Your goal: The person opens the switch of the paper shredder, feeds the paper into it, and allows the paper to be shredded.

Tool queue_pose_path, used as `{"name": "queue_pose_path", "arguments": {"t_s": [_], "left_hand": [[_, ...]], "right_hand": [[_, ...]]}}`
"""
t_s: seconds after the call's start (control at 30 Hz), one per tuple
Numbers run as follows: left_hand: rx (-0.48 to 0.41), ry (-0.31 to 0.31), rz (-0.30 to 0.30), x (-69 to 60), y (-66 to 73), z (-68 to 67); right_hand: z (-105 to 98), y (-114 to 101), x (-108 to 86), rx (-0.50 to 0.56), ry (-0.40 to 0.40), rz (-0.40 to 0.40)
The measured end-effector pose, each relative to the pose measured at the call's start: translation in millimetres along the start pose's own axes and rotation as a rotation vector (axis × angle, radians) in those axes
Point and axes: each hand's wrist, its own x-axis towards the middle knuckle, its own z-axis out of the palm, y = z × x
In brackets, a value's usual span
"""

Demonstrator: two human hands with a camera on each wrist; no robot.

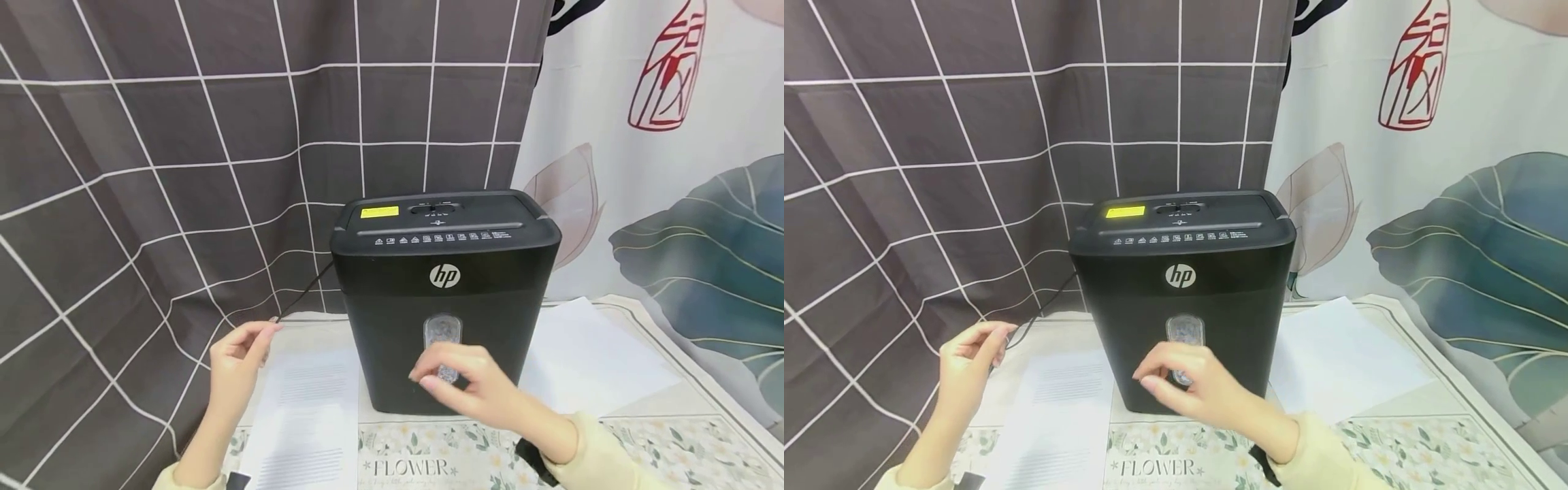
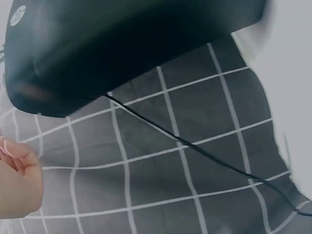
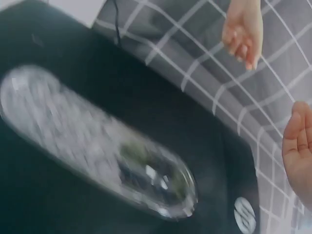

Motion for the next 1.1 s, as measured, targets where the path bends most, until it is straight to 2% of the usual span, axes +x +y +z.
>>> {"name": "queue_pose_path", "arguments": {"t_s": [0.03,0.07,0.1,0.17,0.27,0.3,0.37,0.53,0.67,0.73,0.83,0.9,0.93,1.03,1.1], "left_hand": [[0.026,0.002,0.009,-1.9,-3.4,-1.7],[0.076,-0.001,0.047,-3.2,-7.8,-4.1],[0.158,-0.013,0.117,-3.8,-13.3,-7.4],[0.377,-0.049,0.289,-4.4,-25.6,-15.9],[0.693,-0.084,0.547,-7.7,-49.6,-31.5],[0.767,-0.101,0.596,-10.0,-57.5,-36.9],[0.850,-0.141,0.595,-17.0,-72.1,-46.5],[0.959,-0.208,0.463,-35.4,-100.7,-62.5],[0.983,-0.266,0.329,-45.3,-117.4,-65.8],[0.997,-0.341,0.169,-48.7,-121.3,-66.4],[1.007,-0.462,-0.123,-51.9,-125.0,-69.2],[0.988,-0.526,-0.319,-52.6,-126.2,-70.8],[0.962,-0.538,-0.389,-53.2,-127.8,-71.5],[0.888,-0.529,-0.509,-56.5,-131.9,-71.4],[0.875,-0.510,-0.557,-60.4,-133.6,-71.7]], "right_hand": [[5.2,1.1,-2.2,-0.010,-0.041,0.005],[10.1,1.6,-4.2,-0.029,-0.095,0.021],[14.7,2.1,-6.1,-0.057,-0.156,0.045],[23.0,3.4,-9.8,-0.107,-0.301,0.114],[35.0,7.8,-17.1,-0.123,-0.491,0.269],[39.5,10.1,-20.4,-0.108,-0.535,0.326],[49.5,15.5,-27.7,-0.045,-0.588,0.439],[76.0,31.8,-46.4,0.139,-0.602,0.634],[95.1,43.2,-52.3,0.220,-0.518,0.792],[104.7,48.5,-52.7,0.249,-0.439,0.871],[118.8,55.3,-51.9,0.278,-0.320,1.000],[127.0,60.0,-52.6,0.313,-0.273,1.087],[130.3,61.8,-52.7,0.330,-0.264,1.136],[140.1,67.3,-54.1,0.352,-0.282,1.279],[147.5,68.7,-53.5,0.365,-0.302,1.357]]}}
